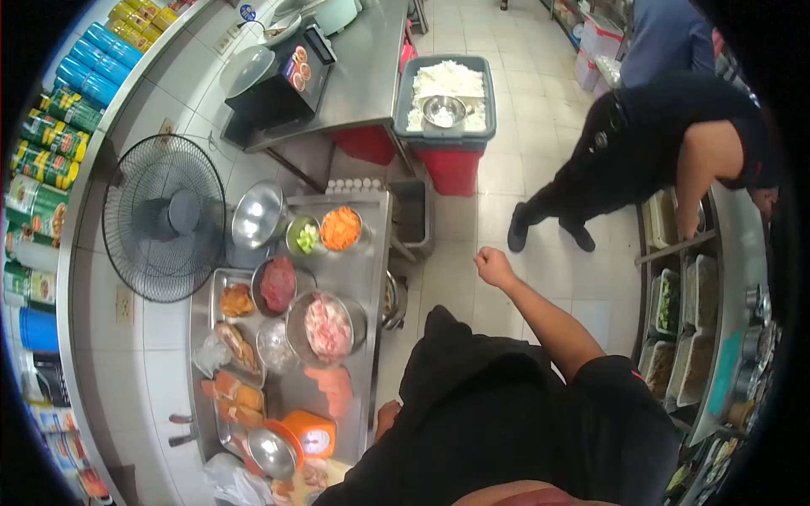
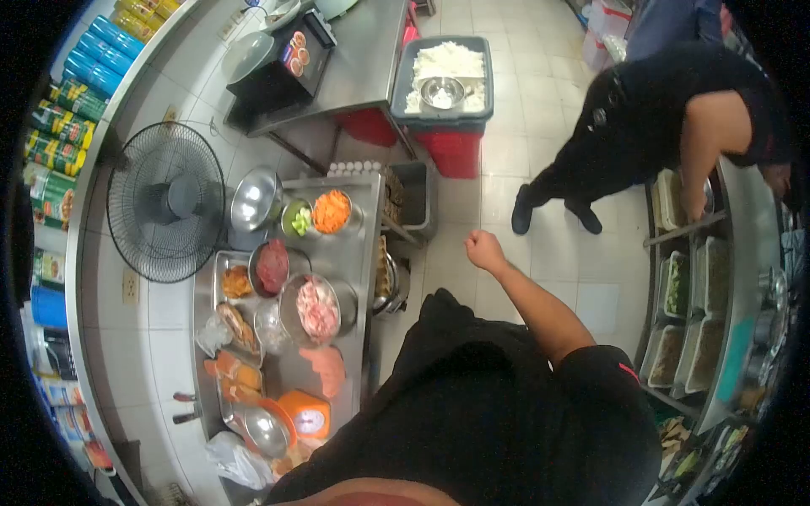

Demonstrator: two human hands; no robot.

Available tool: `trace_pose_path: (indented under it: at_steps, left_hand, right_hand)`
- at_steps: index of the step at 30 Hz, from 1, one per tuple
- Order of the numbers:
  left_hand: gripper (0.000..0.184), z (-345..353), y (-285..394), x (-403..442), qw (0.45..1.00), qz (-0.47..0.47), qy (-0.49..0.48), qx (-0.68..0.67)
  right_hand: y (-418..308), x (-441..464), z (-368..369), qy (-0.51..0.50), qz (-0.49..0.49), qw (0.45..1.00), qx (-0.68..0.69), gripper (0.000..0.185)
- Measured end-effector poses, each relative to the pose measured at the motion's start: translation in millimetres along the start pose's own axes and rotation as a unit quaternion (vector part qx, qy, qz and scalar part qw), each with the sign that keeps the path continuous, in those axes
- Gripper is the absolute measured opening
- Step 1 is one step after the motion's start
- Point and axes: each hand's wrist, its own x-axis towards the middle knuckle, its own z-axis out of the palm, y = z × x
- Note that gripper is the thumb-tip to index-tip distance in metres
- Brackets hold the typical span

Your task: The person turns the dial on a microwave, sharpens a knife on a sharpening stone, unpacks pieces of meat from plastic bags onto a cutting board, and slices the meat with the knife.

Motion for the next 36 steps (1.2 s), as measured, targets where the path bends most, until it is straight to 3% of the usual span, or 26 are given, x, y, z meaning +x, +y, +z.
trace_pose_path:
  at_steps: [2,5,9,13,17,19,21,27,29,33,36]
  left_hand:
    - [0.04,-3,19,24,0.999,0.001,-0.009,0.033]
    - [0.04,-3,37,44,0.998,-0.008,-0.018,0.053]
    - [0.04,-2,76,79,0.998,-0.02,-0.01,0.064]
    - [0.04,12,122,119,0.997,-0.039,0.025,0.065]
    - [0.04,35,173,150,0.992,-0.074,0.082,0.063]
    - [0.04,50,202,157,0.988,-0.095,0.106,0.065]
    - [0.04,67,231,159,0.983,-0.121,0.123,0.067]
    - [0.04,112,308,157,0.968,-0.186,0.16,0.045]
    - [0.04,126,330,155,0.963,-0.206,0.169,0.039]
    - [0.04,136,366,171,0.954,-0.235,0.183,0.03]
    - [0.04,140,386,176,0.948,-0.254,0.19,0.026]
  right_hand:
    - [-10,44,-20,0.023,0.023,0.995,0.093,0.036]
    - [-18,100,-46,0.055,-0.025,0.989,0.138,0.052]
    - [-34,184,-64,0.043,0.073,0.96,0.265,0.033]
    - [-70,303,-65,0.062,0.02,0.933,0.355,0.024]
    - [-125,464,-57,0.09,-0.035,0.951,0.294,0.029]
    - [-164,555,-62,0.145,-0.13,0.962,0.19,0.031]
    - [-195,651,-58,0.142,-0.171,0.95,0.22,0.033]
    - [-313,852,-45,0.045,-0.123,0.946,0.298,0.031]
    - [-324,929,-3,0.044,-0.149,0.937,0.313,0.033]
    - [-353,997,37,0.064,-0.161,0.953,0.247,0.042]
    - [-373,1009,48,0.023,-0.148,0.964,0.219,0.055]
